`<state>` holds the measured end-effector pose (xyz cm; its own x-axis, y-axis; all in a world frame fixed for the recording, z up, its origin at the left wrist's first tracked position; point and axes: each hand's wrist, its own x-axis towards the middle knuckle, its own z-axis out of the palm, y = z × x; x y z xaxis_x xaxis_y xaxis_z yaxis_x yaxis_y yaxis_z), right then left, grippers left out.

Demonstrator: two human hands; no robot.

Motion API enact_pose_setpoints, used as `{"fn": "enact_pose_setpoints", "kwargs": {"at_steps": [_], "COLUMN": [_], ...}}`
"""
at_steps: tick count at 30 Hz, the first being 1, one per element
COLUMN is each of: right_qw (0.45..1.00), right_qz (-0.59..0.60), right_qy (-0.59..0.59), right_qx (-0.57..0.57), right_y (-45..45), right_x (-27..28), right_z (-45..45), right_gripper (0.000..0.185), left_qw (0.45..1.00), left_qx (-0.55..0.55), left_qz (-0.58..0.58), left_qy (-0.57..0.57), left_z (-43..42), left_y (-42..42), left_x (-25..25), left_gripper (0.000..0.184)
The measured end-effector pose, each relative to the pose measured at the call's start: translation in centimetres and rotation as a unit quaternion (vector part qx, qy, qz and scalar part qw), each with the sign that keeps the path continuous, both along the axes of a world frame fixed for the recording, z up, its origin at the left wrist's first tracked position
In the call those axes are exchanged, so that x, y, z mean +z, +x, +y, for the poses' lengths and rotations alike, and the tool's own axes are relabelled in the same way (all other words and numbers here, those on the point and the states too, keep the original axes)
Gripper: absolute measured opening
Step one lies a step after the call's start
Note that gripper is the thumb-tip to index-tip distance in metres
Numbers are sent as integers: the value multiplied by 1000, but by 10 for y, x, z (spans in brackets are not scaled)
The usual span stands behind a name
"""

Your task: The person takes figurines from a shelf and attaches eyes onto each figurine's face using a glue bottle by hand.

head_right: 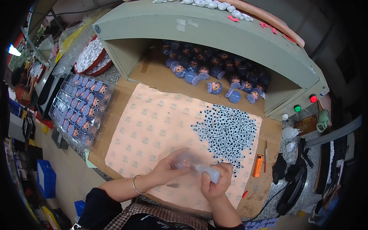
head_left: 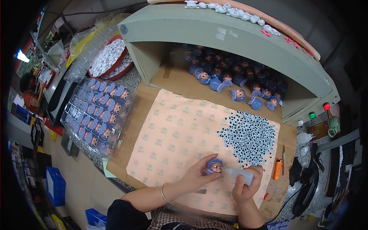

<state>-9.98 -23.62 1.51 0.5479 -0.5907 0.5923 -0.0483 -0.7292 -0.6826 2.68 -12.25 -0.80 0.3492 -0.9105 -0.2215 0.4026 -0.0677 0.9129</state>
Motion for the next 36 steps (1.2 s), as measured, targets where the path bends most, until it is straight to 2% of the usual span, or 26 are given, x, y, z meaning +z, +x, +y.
{"fn": "enact_pose_setpoints", "kwargs": {"at_steps": [3,6,9,12,16,19,22,23,25,28,29,32,36], "right_qw": [1000,991,949,900,870,872,923,954,972,908,898,887,928], "right_qz": [-8,-26,-167,-143,-54,-18,156,183,229,411,432,440,348], "right_qy": [10,130,269,408,490,487,346,226,-21,-63,-82,-139,-127], "right_qx": [6,-11,1,-48,2,52,72,66,51,43,30,26,34], "right_y": [1,-5,10,13,5,15,47,61,88,116,123,129,119], "right_x": [0,-12,4,33,29,29,29,25,15,4,-8,-14,-7], "right_z": [0,-1,-2,-3,-20,-31,-44,-48,-52,-51,-53,-53,-54], "right_gripper": [24,24,19,25,26,20,11,12,14,19,17,14,12], "left_qw": [1000,1000,1000,1000,1000,999,999,999,999,998,997,999,996], "left_qx": [1,1,2,2,5,-2,-17,-22,-22,-18,-16,-17,-15], "left_qz": [-3,1,0,10,31,47,44,40,37,52,62,39,73], "left_qy": [2,3,10,6,0,1,-12,-18,-23,-36,-40,-27,-43], "left_z": [0,0,0,0,-1,0,1,1,2,2,3,4,3], "left_y": [0,1,1,2,0,0,0,1,1,2,2,3,5], "left_x": [2,0,2,3,1,1,0,0,-1,-2,-3,-2,-4], "left_gripper": [60,60,61,61,58,57,58,58,58,57,57,52,53]}}
